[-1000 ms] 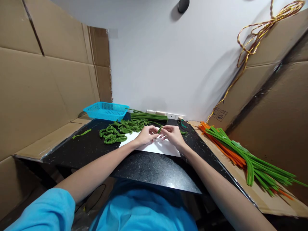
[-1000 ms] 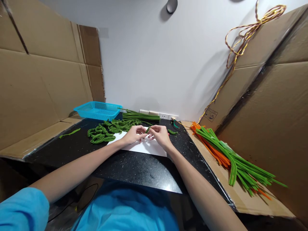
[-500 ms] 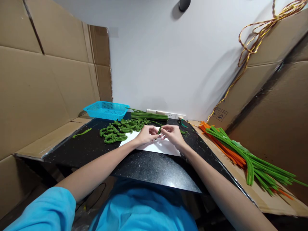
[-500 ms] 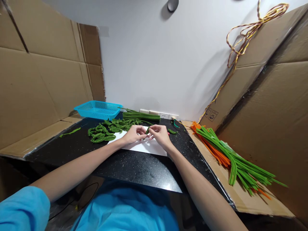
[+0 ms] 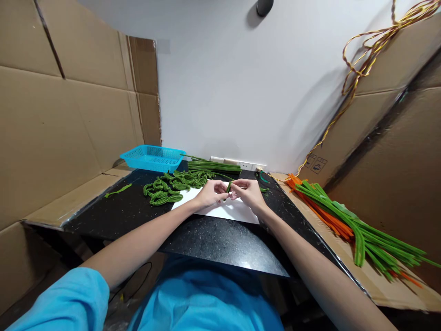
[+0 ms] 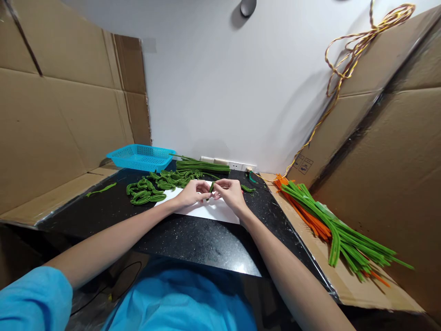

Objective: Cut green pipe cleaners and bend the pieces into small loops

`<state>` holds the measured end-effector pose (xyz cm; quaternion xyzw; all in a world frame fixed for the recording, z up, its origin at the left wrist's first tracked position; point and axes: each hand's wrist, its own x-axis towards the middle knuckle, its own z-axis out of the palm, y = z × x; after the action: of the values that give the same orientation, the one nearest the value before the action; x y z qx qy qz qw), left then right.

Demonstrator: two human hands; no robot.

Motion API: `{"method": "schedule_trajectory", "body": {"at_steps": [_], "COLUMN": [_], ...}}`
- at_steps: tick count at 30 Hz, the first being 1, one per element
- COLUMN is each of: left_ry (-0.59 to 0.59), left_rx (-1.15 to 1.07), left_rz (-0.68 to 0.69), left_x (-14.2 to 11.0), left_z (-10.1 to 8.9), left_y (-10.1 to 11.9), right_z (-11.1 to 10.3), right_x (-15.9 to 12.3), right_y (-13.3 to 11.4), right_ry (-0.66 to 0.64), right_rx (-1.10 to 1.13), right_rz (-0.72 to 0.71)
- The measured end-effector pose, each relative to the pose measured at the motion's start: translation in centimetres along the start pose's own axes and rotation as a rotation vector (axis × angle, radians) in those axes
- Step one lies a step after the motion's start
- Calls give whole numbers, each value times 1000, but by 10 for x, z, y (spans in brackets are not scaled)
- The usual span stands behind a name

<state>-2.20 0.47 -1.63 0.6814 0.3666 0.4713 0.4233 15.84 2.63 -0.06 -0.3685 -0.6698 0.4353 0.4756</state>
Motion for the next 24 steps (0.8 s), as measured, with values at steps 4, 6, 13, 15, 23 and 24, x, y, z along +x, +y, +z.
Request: {"method": "schedule_trajectory", "body": {"at_steps": [4,6,13,15,23,24], "left_ry": [-18,-19,-11,-10,-11,-9], "left_rx": [-22,-45,-23,-24,-17,-12], "left_rz": [-6,-24,-30,-29,-55,-51], "left_x": [0,0,1,1,1,1], "left_z": [0,1,2,2,1,1], "left_y": [-1,-2,-3,-4,-3,-3], "right_z": [-1,-1,-1,-1,-2,-3], "right_x": [2,3,2,1,1,2], "right_y": [3,4,1,0,0,0], "right_ry": [5,12,35,37,20,17], "right_rx": [22,23,39,31,-64,-69], "right_rz": [15,5,-29,-37,-99,-100]}}
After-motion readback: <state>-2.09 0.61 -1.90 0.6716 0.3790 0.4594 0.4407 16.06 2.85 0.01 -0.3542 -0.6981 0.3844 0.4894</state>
